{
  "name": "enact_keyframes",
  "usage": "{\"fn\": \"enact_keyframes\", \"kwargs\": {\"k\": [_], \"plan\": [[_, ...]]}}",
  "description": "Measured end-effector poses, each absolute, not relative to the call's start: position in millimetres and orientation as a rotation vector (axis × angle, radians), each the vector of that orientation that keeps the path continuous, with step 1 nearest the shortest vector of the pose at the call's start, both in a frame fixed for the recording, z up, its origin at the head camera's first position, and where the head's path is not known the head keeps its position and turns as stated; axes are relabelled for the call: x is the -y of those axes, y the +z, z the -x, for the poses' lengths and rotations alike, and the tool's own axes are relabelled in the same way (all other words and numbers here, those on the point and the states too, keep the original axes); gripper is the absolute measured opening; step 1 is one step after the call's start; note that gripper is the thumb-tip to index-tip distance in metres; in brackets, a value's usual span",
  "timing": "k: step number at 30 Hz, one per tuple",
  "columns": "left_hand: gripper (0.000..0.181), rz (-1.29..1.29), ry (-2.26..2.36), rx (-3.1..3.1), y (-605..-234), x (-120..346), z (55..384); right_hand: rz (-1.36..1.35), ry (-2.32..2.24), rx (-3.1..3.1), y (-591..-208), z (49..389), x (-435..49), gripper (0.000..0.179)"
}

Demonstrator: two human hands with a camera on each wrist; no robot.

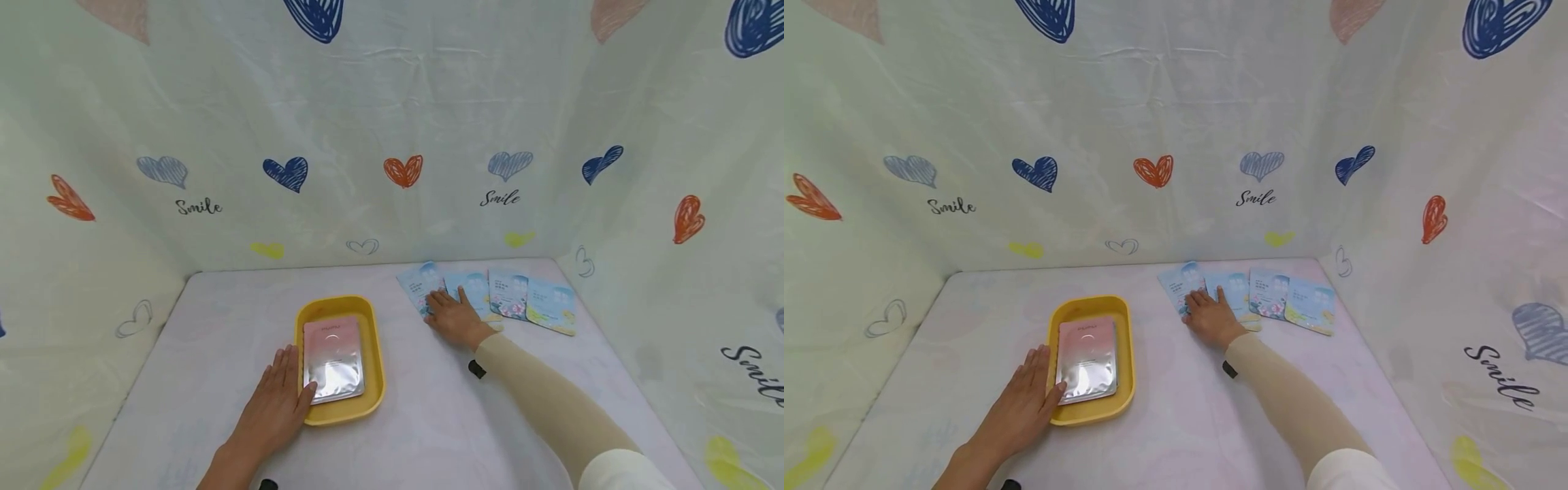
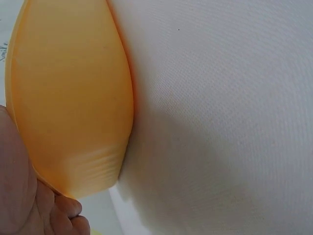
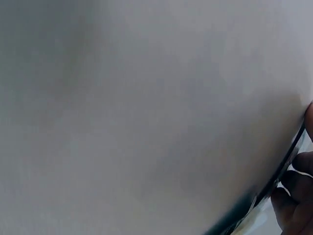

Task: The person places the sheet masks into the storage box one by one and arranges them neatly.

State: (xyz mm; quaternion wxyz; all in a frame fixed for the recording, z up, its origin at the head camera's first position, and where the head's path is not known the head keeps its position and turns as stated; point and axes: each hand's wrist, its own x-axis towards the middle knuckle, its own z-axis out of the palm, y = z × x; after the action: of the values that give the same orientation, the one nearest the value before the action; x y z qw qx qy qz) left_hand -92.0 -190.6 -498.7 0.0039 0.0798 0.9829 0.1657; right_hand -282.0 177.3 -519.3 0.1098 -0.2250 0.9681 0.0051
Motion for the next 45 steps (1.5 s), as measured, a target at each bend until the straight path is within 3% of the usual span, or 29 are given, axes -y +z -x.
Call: {"fn": "enact_keyframes", "kwargs": {"k": [12,30,34,45], "plan": [[0.078,-0.253,0.535,-3.072,-501,193,94,0.789,-0.018,-2.937,-518,247,-155,0.058],[0.078,-0.264,0.491,-3.070,-500,193,94,1.095,0.042,-2.997,-521,174,-159,0.050],[0.078,-0.274,0.462,-3.079,-499,194,95,1.087,0.030,-2.989,-516,181,-164,0.055],[0.080,-0.260,0.484,-3.056,-498,193,97,0.861,-0.083,-3.049,-512,250,-197,0.085]]}}
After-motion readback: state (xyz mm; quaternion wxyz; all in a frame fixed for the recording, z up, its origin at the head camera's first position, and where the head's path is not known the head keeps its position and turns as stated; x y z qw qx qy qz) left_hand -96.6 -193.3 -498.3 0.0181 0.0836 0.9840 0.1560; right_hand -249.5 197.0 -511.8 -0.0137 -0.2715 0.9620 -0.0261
